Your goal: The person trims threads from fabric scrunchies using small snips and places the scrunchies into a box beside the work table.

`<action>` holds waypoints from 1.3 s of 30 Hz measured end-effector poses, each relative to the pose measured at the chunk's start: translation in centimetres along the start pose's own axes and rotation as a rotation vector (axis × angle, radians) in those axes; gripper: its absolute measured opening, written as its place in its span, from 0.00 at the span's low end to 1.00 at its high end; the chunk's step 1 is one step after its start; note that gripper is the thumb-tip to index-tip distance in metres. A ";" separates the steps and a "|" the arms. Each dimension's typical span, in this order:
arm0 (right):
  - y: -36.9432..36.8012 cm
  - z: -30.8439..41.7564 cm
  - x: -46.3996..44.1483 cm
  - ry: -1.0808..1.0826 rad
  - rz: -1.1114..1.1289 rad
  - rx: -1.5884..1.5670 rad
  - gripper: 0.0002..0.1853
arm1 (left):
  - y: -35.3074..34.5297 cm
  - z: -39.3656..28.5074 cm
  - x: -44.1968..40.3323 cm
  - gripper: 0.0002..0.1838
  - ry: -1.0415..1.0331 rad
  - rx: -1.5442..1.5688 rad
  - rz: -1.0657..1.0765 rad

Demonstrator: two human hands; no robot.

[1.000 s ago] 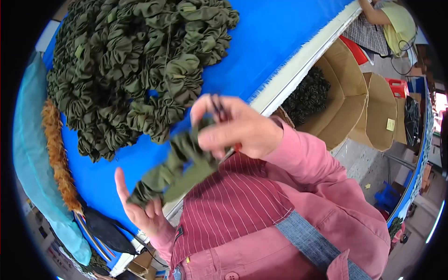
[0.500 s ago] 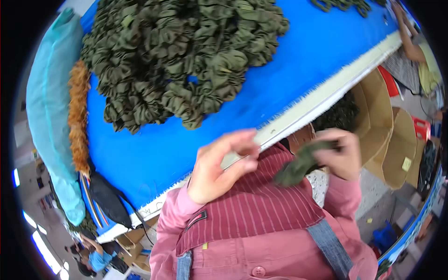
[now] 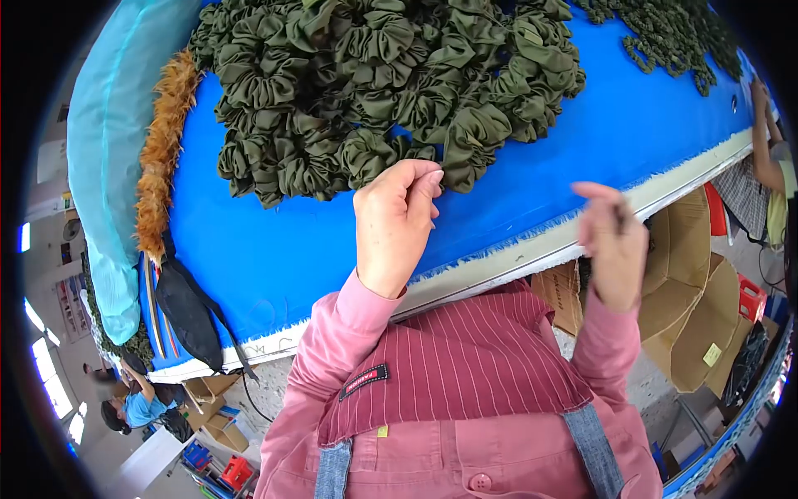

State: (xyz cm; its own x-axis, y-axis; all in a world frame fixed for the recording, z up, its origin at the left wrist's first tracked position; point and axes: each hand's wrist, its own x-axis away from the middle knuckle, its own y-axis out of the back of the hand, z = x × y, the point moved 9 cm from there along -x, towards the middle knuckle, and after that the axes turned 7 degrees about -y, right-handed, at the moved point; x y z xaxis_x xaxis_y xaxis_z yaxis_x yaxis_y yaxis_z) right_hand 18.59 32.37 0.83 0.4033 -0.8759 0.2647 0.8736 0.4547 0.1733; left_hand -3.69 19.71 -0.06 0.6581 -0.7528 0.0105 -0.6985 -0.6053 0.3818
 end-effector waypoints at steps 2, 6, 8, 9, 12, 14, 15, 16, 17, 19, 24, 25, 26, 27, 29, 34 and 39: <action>-5.3 1.9 -0.1 0.181 0.193 0.171 0.16 | 0.2 -0.1 0.2 0.06 0.001 0.019 0.008; -9.6 2.5 0.0 0.502 0.139 0.428 0.19 | 0.5 -0.1 0.6 0.05 -0.003 0.064 -0.008; -10.2 3.3 0.9 0.627 0.043 0.454 0.20 | 0.6 -0.1 0.6 0.04 -0.030 0.099 -0.040; -10.4 2.9 1.1 0.655 0.021 0.465 0.21 | 0.6 -0.1 0.7 0.04 -0.043 0.115 -0.052; -10.9 2.4 1.6 0.747 -0.037 0.524 0.21 | 0.6 0.0 0.8 0.03 -0.051 0.120 -0.054; -11.0 2.5 2.1 0.844 -0.107 0.574 0.22 | 0.5 -0.1 0.8 0.03 -0.072 0.119 -0.053; -11.1 2.5 2.0 0.844 -0.107 0.576 0.22 | 0.5 -0.1 0.8 0.03 -0.071 0.121 -0.052; -11.2 2.6 2.1 0.877 -0.126 0.597 0.22 | 0.5 0.0 0.8 0.03 -0.069 0.125 -0.052; -11.4 2.7 2.2 0.911 -0.144 0.619 0.22 | 0.5 0.0 0.8 0.03 -0.067 0.130 -0.053; -11.6 2.8 2.6 0.978 -0.181 0.660 0.22 | 0.5 0.1 0.8 0.03 -0.063 0.138 -0.055; -11.4 2.7 2.6 0.967 -0.169 0.659 0.20 | 0.6 0.1 0.8 0.02 -0.044 0.134 -0.041; -11.4 2.7 2.6 0.966 -0.170 0.661 0.20 | 0.5 0.0 0.8 0.02 -0.043 0.135 -0.039; -11.4 2.8 2.7 0.973 -0.166 0.657 0.20 | 0.5 0.0 0.9 0.02 -0.036 0.140 -0.034; -11.5 2.9 2.6 0.980 -0.162 0.653 0.20 | 0.4 0.0 0.9 0.02 -0.028 0.144 -0.030; -11.7 3.2 2.7 0.995 -0.155 0.643 0.20 | 0.4 0.0 0.9 0.02 -0.014 0.151 -0.022; -11.7 3.4 2.7 0.996 -0.177 0.645 0.19 | 0.1 0.5 1.0 0.02 0.029 0.201 0.008; -11.4 2.9 2.7 0.965 -0.168 0.618 0.19 | -0.3 0.7 1.2 0.03 0.033 0.237 0.026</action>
State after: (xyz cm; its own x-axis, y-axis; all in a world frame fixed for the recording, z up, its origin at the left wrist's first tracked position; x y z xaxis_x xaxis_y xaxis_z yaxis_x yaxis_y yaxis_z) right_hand 8.94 25.31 2.36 0.5672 -0.5707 -0.5938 0.7615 0.0889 0.6420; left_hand -2.86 18.80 -0.84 0.6452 -0.7624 0.0493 -0.7592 -0.6326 0.1534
